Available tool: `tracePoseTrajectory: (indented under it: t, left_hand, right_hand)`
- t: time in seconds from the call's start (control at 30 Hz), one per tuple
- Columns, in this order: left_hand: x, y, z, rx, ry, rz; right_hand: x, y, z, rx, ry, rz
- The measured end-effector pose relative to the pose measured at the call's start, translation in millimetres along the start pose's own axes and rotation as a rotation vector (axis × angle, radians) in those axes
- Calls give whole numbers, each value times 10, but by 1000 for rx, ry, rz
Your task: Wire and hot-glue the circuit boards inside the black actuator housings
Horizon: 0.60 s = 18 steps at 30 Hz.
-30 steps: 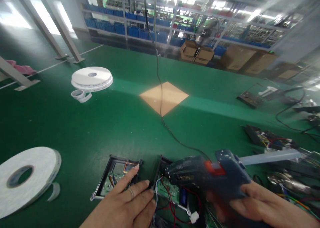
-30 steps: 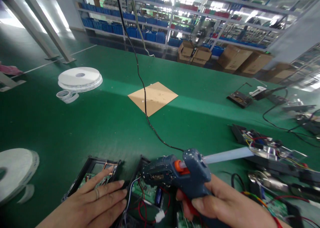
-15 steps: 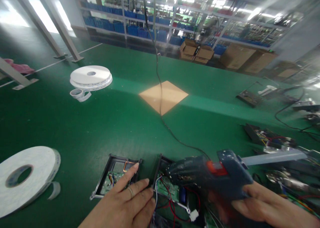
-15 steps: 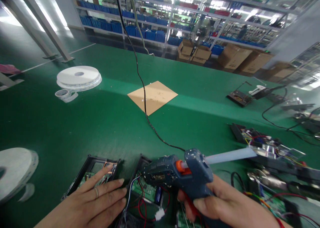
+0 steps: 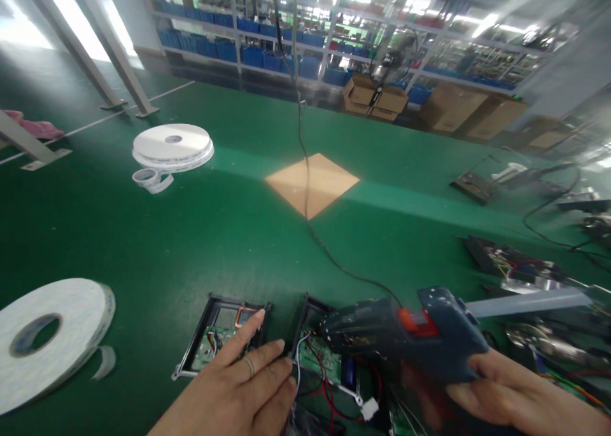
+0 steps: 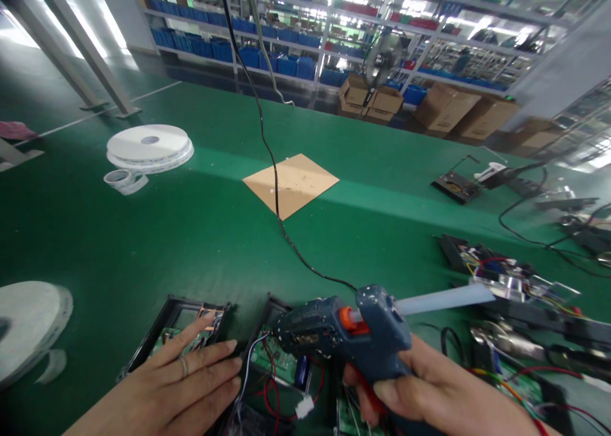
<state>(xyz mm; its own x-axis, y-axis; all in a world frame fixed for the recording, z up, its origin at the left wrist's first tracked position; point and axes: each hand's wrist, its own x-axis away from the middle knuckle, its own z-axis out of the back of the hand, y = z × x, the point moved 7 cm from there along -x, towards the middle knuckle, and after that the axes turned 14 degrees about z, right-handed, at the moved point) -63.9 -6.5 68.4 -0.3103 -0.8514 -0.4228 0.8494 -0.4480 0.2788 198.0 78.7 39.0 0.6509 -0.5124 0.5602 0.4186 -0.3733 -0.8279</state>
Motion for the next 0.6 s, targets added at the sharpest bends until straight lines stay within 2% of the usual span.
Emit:
tracePoseTrajectory:
  t: [0.13,0.37,0.6]
  left_hand:
    - [-20,21,10,-79,-167,-158]
    - [-33,15,49,-88,-131,-162]
    - [-40,15,14,-120,-167,-170]
  right_hand:
    - [24,-41,29,-13,81,5]
    - [25,41,28,33,-18,49]
    - [59,-104,-32,16,94,-2]
